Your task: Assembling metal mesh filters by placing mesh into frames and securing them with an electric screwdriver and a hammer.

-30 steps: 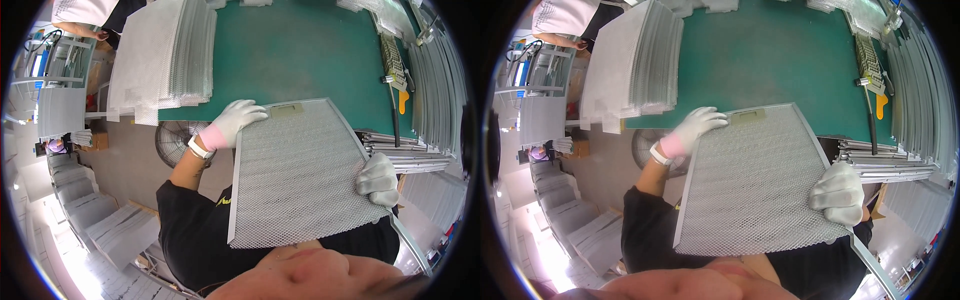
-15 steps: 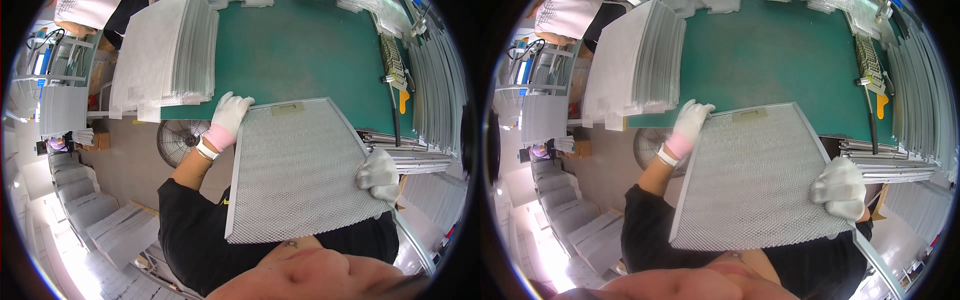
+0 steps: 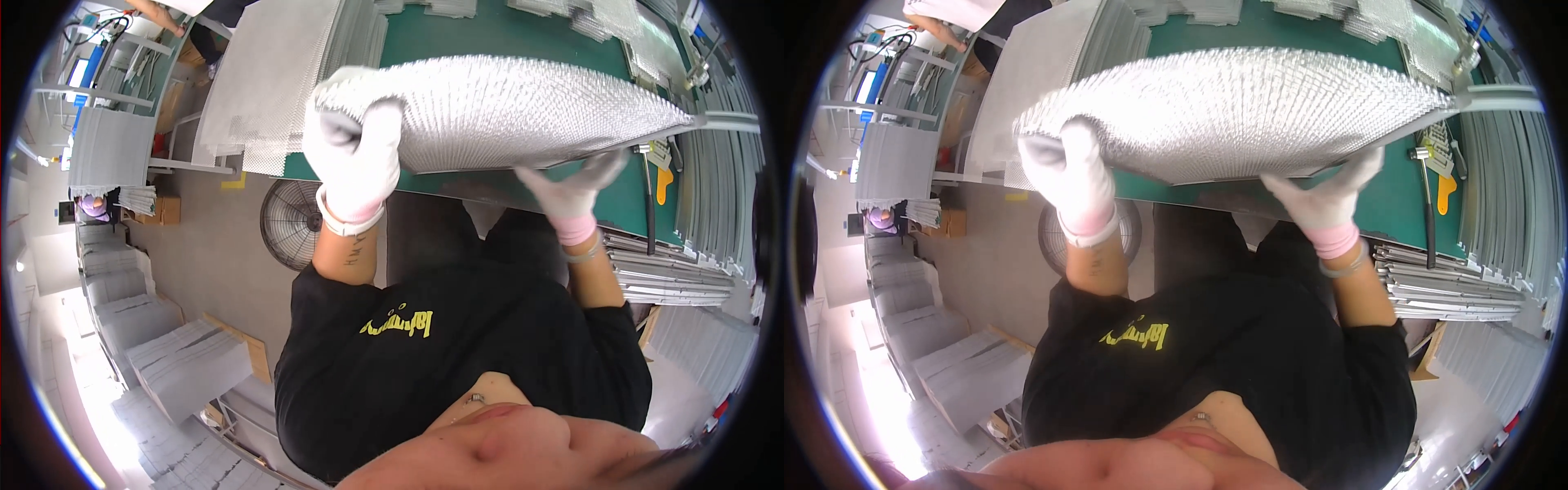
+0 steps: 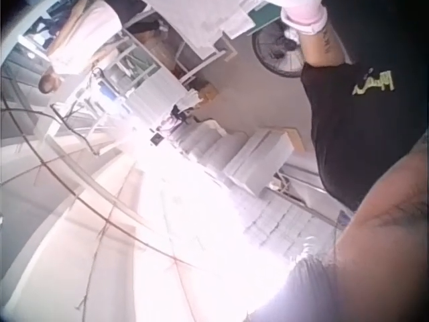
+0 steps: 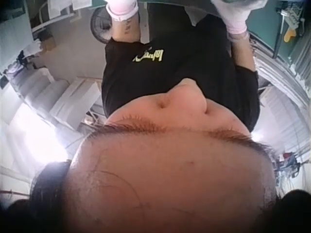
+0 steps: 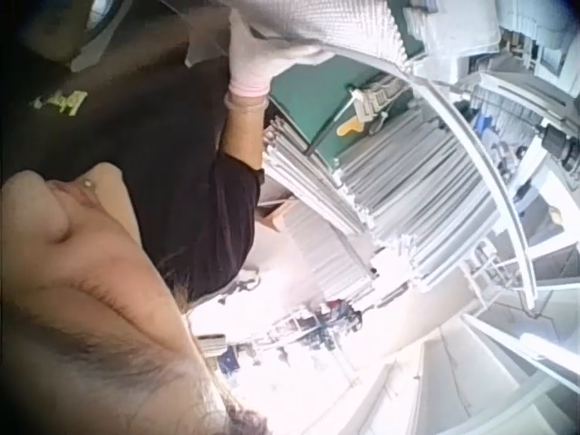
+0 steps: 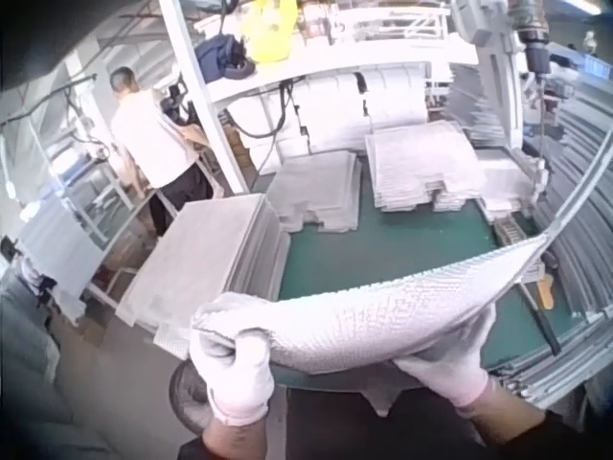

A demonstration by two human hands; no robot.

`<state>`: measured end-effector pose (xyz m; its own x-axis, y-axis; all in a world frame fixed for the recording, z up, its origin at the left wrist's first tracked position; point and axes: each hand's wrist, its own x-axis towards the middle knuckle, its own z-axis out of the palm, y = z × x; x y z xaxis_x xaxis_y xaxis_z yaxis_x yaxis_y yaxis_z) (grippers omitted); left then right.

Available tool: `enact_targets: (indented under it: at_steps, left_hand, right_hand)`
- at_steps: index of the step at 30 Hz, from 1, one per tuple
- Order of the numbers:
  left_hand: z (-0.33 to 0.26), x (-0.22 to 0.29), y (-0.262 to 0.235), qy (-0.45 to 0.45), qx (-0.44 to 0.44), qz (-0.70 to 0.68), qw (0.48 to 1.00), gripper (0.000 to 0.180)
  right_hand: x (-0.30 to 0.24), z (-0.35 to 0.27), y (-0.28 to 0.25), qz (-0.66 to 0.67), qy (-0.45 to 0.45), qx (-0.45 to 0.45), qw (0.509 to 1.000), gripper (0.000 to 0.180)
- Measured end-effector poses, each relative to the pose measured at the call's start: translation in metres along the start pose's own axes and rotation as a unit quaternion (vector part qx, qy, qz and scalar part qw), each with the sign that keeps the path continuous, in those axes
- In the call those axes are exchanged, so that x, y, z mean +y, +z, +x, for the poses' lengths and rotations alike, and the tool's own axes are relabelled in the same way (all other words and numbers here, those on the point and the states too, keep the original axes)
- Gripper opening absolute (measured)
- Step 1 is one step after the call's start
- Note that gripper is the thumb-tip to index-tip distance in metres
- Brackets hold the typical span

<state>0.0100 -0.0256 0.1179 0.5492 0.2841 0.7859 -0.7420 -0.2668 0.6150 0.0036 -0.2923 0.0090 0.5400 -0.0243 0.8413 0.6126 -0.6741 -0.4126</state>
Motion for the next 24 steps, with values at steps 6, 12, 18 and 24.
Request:
enact_targets:
  at_steps: [6,12,18,24]
  left_hand:
    - [0.010,-0.009,0.009,-0.047,0.017,0.003,0.999,0.024]
    - [0.009,-0.004,0.004,0.011,0.002,0.146,0.989,0.031]
    - [0.003,-0.016,-0.002,0.055,-0.010,0.128,0.990,0.016]
    - [-0.005,0.002,0.004,0.051,0.004,-0.004,0.999,0.009]
  right_hand:
    - [0.012,-0.024,0.024,-0.120,0.095,-0.110,0.982,0.140]
    - [0.020,0.047,-0.002,0.219,0.160,0.058,0.961,0.076]
    - [0.020,0.132,-0.028,0.265,0.197,0.043,0.943,0.012]
    - [-0.003,0.121,-0.025,0.262,0.204,0.111,0.937,0.007]
